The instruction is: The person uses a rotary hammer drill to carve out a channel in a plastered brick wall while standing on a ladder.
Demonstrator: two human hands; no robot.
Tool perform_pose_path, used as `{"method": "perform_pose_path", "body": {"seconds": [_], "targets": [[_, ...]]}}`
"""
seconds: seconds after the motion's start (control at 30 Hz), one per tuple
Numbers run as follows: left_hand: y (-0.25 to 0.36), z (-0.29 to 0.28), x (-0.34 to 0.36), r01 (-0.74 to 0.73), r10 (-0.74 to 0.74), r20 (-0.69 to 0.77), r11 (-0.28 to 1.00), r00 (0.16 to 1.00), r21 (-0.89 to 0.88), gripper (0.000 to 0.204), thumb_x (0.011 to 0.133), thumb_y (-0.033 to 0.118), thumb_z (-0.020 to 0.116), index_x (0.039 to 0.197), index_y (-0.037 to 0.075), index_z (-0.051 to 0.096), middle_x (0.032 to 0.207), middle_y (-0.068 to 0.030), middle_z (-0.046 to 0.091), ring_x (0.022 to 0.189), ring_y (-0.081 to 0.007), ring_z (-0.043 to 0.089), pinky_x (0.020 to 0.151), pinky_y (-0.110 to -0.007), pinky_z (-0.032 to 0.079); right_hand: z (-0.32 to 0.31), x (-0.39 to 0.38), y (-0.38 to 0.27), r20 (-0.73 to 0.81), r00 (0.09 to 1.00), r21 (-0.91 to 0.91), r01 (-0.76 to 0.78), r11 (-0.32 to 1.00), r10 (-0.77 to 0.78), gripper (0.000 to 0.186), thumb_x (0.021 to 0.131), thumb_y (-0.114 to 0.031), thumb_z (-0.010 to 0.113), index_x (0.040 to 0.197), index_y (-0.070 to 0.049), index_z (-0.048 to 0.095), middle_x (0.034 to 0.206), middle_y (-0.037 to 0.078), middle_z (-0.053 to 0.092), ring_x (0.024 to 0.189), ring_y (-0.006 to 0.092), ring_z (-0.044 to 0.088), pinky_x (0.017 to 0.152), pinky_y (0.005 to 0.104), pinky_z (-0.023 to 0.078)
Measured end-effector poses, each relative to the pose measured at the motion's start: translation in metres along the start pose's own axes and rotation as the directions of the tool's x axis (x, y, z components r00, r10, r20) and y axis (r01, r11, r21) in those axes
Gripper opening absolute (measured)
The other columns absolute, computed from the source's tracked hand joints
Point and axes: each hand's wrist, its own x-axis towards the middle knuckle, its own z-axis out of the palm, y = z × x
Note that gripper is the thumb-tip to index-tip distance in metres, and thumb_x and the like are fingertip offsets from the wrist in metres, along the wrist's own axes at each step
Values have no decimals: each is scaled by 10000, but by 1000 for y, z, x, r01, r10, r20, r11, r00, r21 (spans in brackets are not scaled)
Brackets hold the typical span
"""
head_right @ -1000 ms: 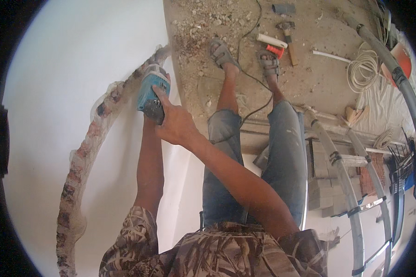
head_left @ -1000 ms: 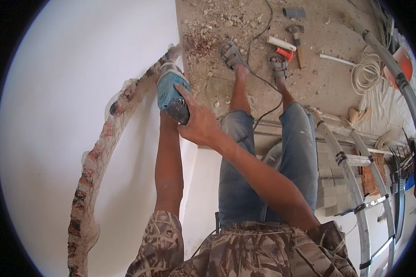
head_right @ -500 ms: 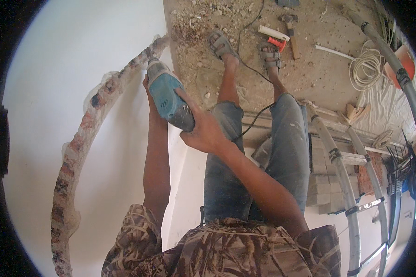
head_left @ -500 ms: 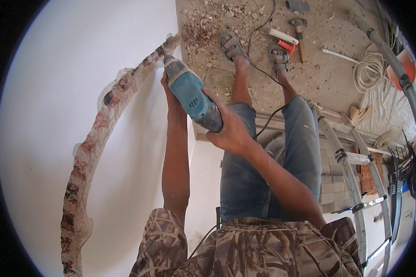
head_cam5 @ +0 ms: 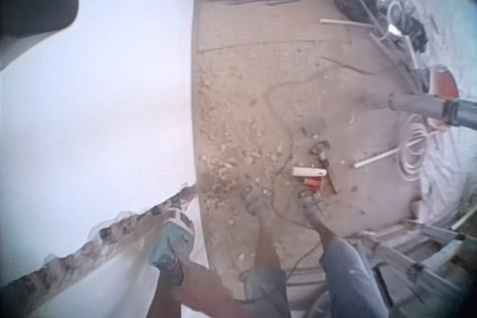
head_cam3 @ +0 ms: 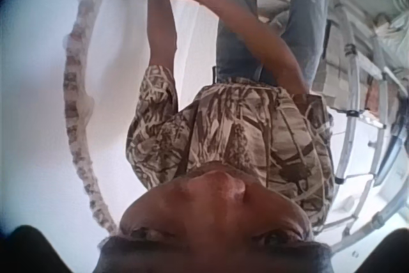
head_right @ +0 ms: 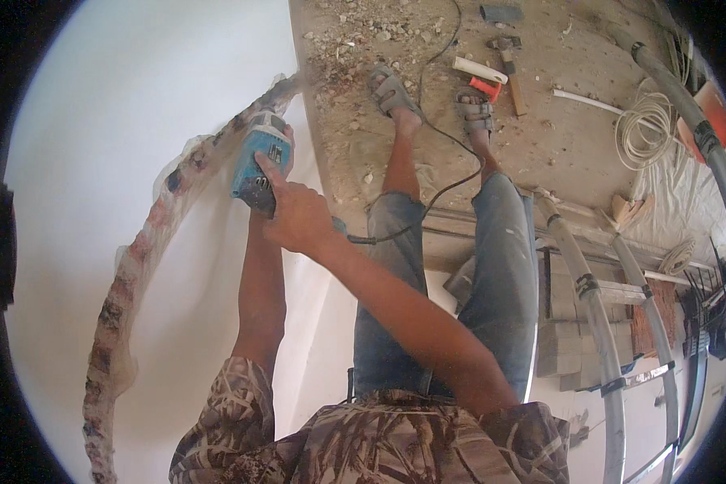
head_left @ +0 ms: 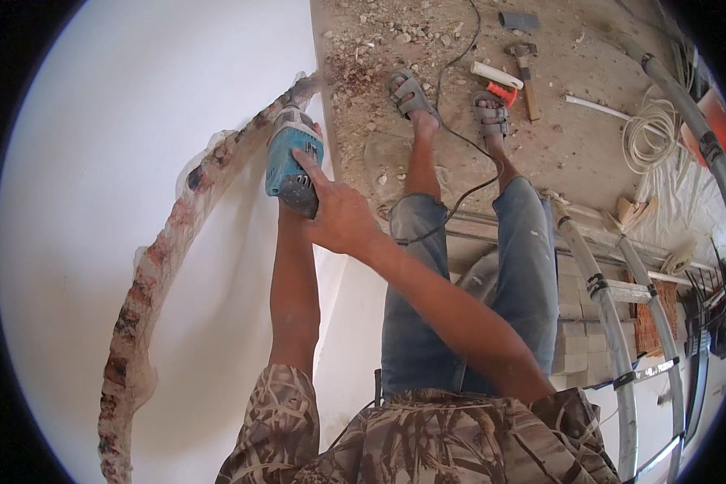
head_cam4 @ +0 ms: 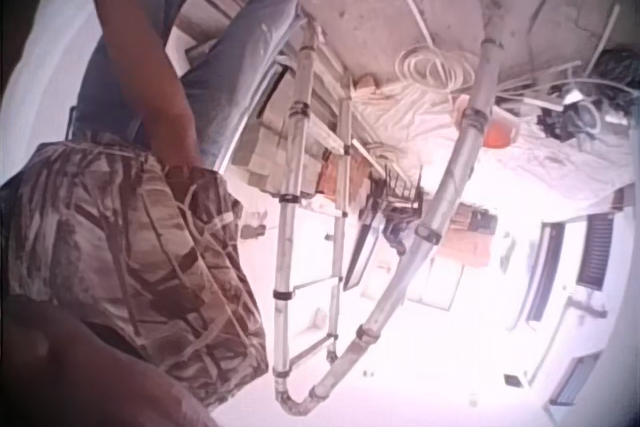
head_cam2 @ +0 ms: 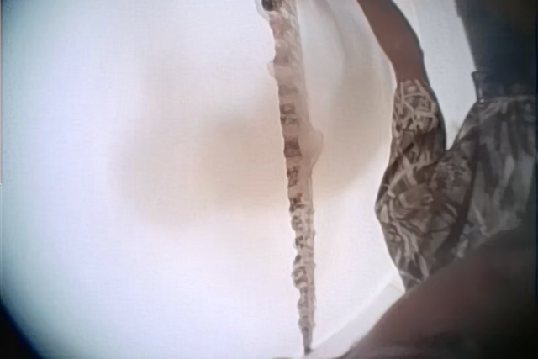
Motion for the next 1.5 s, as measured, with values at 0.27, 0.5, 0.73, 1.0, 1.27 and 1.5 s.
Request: {"method": "perform_pose_path", "body": {"seconds": [0.27,0.5,0.73,1.0,1.27,1.5], "targets": [[-148,-7,-18,-301,226,204,803,953,515,854,871,783,533,1354,79,543,1330,-201,582,1207,-328,596,973,-446,555,-45,-94,34,-54,987,13,154,988,-153,961,748,-89,641,1605,-278,250,982,234,645,940,448,648,859,502,523],[-221,-20,-14,-422,387,201,658,900,624,757,900,780,504,1183,89,621,1066,-129,687,948,-235,696,762,-390,619,-94,-150,50,-14,983,19,182,983,-181,950,701,3,643,1580,-160,323,1303,272,615,1175,485,594,1000,469,492],[-214,-27,-25,-481,434,244,602,867,637,694,936,745,472,1133,98,629,959,-114,690,842,-209,709,687,-390,637,-72,-153,47,-56,992,-5,110,994,-111,1045,690,-15,693,1611,-164,222,1387,333,540,1229,511,552,1027,486,479],[-169,-26,-29,-520,410,326,593,852,615,665,955,725,465,1122,102,627,966,-108,697,853,-252,714,770,-423,607,-35,-129,61,-41,995,33,93,995,-92,1004,725,-20,675,1613,-137,220,1444,308,505,1356,467,487,1102,456,421],[-183,-18,-58,-558,437,349,589,829,585,606,997,657,470,1208,103,599,1033,-89,680,922,-232,691,828,-405,586,-18,-142,65,-38,995,31,97,995,-96,1008,697,-26,647,1609,-78,222,1513,246,462,1428,370,442,1176,427,331],[-171,-27,-53,-572,506,307,534,806,622,702,960,712,489,1236,72,574,1076,-115,681,967,-241,700,871,-402,599,-14,-140,68,-25,999,33,31,999,-30,1030,668,-30,657,1602,-49,224,1496,212,478,1420,330,446,1183,412,322]]}}
